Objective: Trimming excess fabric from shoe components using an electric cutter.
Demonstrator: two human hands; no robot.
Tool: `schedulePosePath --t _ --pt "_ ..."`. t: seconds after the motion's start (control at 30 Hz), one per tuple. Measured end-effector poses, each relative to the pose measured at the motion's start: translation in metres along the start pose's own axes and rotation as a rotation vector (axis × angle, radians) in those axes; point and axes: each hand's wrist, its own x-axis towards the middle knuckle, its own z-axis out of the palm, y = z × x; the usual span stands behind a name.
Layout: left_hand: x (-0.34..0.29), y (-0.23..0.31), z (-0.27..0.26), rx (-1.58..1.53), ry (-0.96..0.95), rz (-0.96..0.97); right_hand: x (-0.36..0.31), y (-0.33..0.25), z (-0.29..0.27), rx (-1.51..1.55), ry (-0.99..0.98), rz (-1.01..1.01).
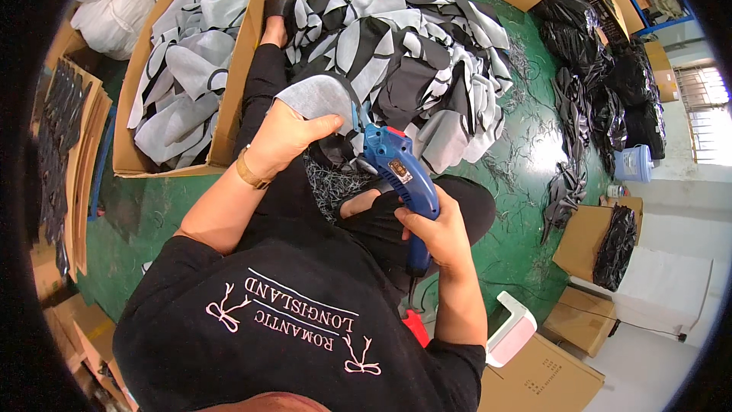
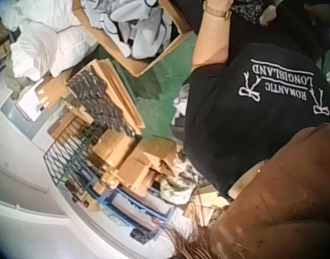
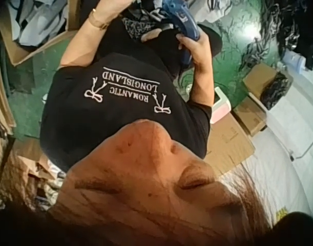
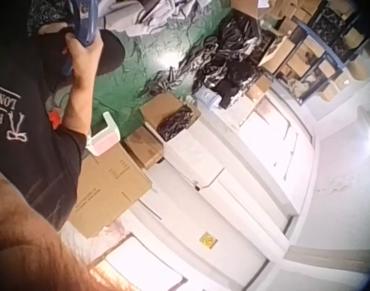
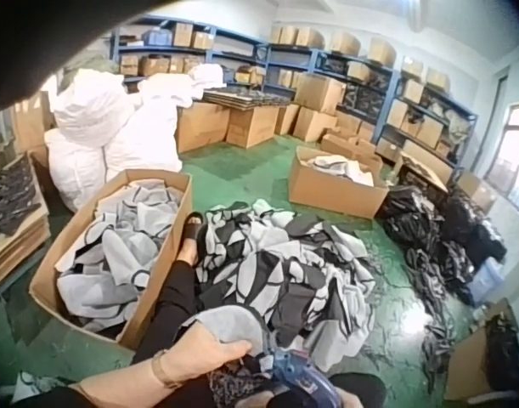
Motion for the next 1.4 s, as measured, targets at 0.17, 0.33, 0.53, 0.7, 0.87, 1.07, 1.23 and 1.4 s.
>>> schedulePosePath --t 0.17,0.33,0.53,0.7,0.87,1.07,1.23,1.4 --pt "0.001 0.007 -0.005 0.181 -0.118 0.024 -0.001 -0.007 -0.007 -0.048 -0.027 0.025" --pt "0.001 0.01 -0.006 0.281 -0.175 0.054 -0.001 -0.008 -0.009 -0.066 -0.025 0.017" --pt "-0.001 0.013 -0.01 0.384 -0.258 0.129 0.003 -0.011 -0.007 0.002 -0.054 0.06" --pt "0.0 0.007 -0.012 0.392 -0.332 0.176 0.015 -0.011 0.002 0.072 -0.063 0.016" --pt "-0.007 -0.004 -0.007 0.269 -0.357 0.025 0.036 -0.023 0.02 -0.001 0.083 -0.175" --pt "-0.025 -0.013 0.013 -0.054 -0.32 -0.086 0.058 -0.032 0.05 -0.244 0.198 -0.317" --pt "-0.019 -0.013 0.027 -0.441 -0.067 -0.189 0.059 -0.024 0.054 -0.276 0.155 -0.329" --pt "-0.012 -0.012 0.015 -0.612 -0.104 -0.338 0.044 -0.009 0.028 0.236 -0.012 -0.163"
